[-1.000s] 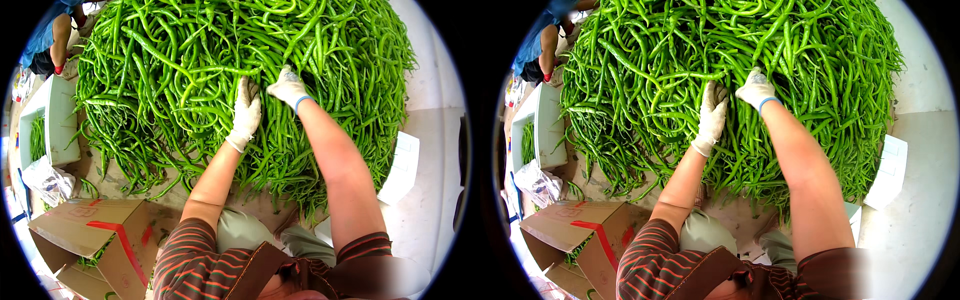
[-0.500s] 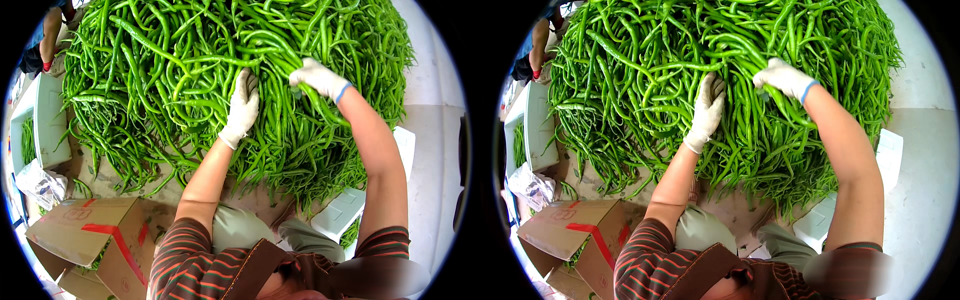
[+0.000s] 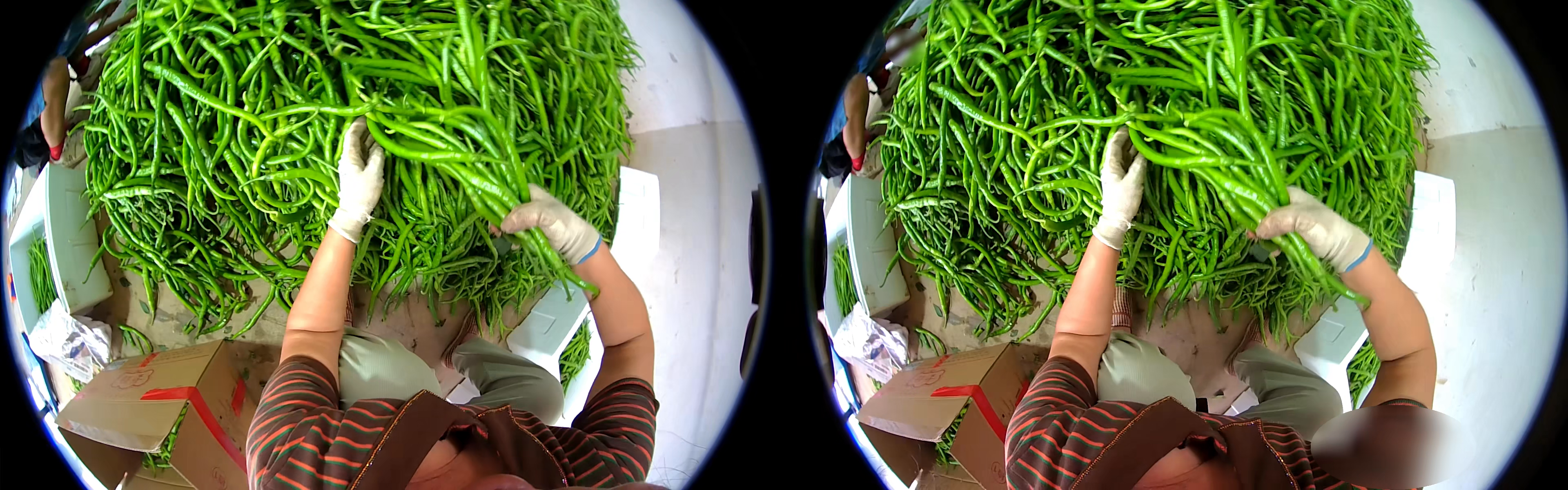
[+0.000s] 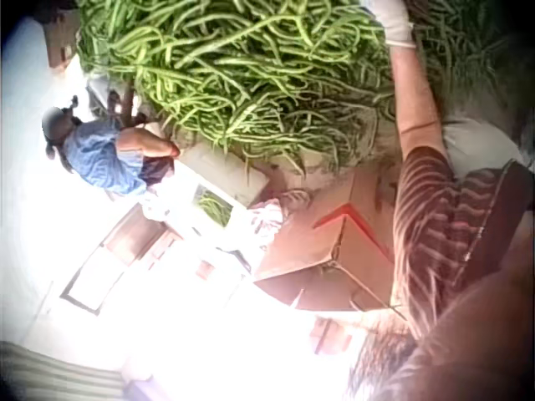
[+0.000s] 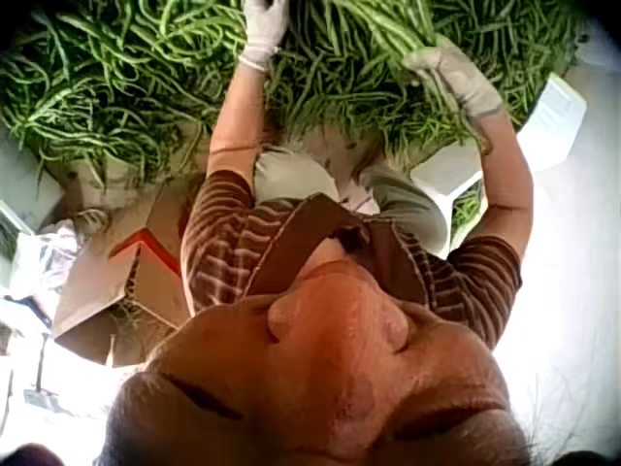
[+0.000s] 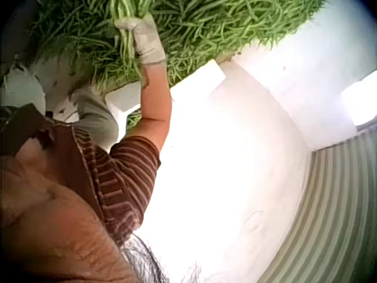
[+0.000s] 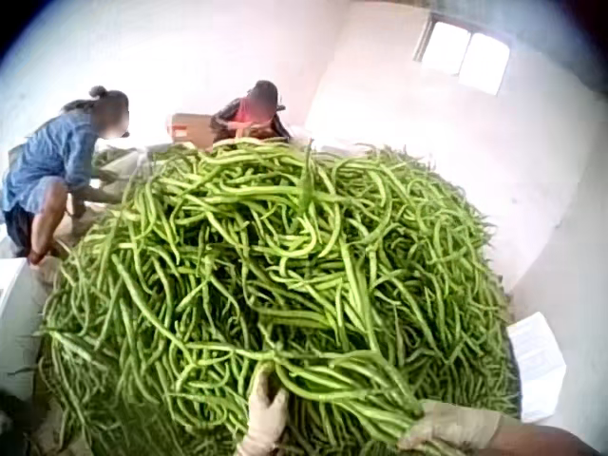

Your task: The person sits on the floor and sorts green chilies from a large pile into white styrofoam boxes. They pick up handfuls of chilies, inspect them, and place them into the boxes.

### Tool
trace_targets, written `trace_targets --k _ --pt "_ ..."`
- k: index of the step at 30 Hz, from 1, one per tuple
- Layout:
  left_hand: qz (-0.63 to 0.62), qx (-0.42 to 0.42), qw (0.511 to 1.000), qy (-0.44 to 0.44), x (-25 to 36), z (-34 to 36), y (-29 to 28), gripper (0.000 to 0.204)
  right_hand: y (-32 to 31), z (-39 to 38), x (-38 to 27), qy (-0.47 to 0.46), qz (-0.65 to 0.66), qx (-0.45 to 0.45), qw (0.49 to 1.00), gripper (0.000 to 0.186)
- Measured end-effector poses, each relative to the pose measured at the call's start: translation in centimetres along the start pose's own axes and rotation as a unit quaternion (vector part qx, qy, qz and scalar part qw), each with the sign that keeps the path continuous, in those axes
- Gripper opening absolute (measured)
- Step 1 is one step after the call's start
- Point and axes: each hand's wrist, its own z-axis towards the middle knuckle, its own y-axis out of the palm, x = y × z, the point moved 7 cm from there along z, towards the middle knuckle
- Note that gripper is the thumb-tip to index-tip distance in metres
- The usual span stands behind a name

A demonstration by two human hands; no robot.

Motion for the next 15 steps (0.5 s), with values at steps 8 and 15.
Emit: trace_targets --k 8,15 --pt "-0.158 -0.009 0.971 -0.177 2.5 -2.5 1.4 0.057 2.9 -5.6 4.3 -0.092 0.059 0.028 0.994 0.032" --pt "-0.155 0.074 0.944 -0.283 1.4 -1.7 4.1 0.028 -0.4 -0.3 4.6 -0.018 -0.285 0.222 0.932 0.048"
